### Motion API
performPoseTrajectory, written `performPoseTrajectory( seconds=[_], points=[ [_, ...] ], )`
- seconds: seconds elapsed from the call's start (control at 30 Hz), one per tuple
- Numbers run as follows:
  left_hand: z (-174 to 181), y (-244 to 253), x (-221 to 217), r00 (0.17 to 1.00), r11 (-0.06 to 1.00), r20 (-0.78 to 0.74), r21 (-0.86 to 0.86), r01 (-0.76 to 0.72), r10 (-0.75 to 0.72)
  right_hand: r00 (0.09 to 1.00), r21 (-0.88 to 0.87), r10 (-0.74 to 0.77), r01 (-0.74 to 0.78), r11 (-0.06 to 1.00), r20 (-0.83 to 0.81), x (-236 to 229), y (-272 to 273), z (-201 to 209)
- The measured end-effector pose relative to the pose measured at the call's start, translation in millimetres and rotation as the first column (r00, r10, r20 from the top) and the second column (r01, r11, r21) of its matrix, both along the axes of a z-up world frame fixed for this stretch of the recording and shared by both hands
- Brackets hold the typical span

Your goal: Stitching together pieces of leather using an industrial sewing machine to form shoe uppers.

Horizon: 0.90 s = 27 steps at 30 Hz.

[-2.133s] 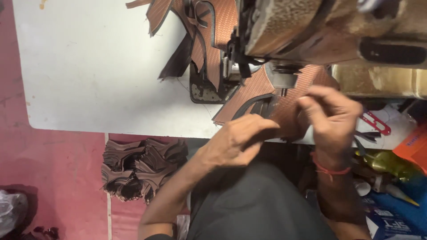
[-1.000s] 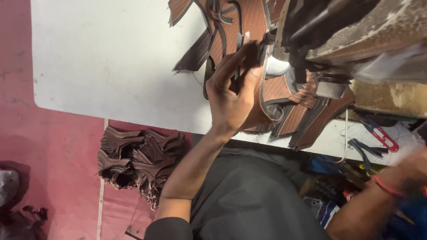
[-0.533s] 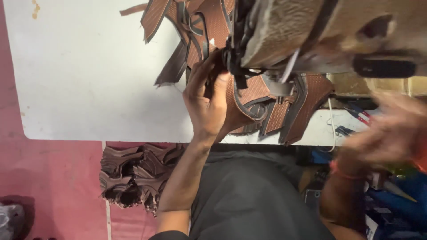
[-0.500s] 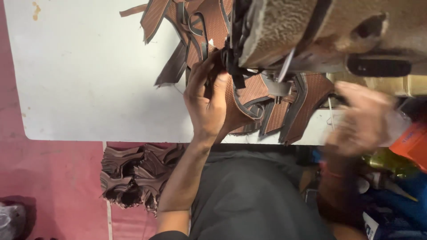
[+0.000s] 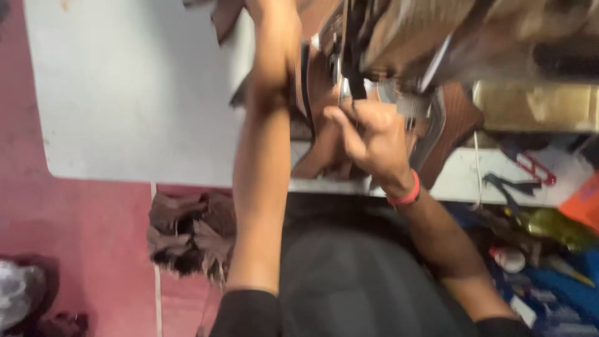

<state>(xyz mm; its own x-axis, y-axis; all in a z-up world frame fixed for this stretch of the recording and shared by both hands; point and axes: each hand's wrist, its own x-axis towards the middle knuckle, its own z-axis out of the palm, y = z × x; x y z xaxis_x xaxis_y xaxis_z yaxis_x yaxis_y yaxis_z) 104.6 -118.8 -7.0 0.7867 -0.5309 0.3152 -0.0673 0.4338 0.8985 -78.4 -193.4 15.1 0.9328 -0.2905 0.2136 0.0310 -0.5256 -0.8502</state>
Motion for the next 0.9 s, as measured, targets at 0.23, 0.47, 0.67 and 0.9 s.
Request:
performPoseTrajectory(
  seconds=[0.23, 0.47, 0.67, 0.9],
  points=[
    [-47, 3, 42, 0.902, 0.88, 0.189, 0.217, -0.423, 0.387, 0.996, 0.113, -0.002, -0.007, 0.994, 0.086, 0, -9, 12],
    [6, 47, -82, 0.887, 0.824, 0.04, 0.355, -0.442, 0.459, 0.974, -0.181, -0.022, 0.065, 0.981, 0.227, 0, -24, 26],
    [35, 60, -143, 0.924, 0.802, 0.149, 0.46, -0.38, 0.352, 0.957, -0.158, 0.048, -0.002, 0.987, 0.285, 0, -14, 19],
    [37, 66, -140, 0.945, 0.845, 0.041, 0.437, -0.308, 0.324, 0.986, 0.198, 0.009, -0.043, 0.979, 0.166, 6, -6, 26]
  ],
)
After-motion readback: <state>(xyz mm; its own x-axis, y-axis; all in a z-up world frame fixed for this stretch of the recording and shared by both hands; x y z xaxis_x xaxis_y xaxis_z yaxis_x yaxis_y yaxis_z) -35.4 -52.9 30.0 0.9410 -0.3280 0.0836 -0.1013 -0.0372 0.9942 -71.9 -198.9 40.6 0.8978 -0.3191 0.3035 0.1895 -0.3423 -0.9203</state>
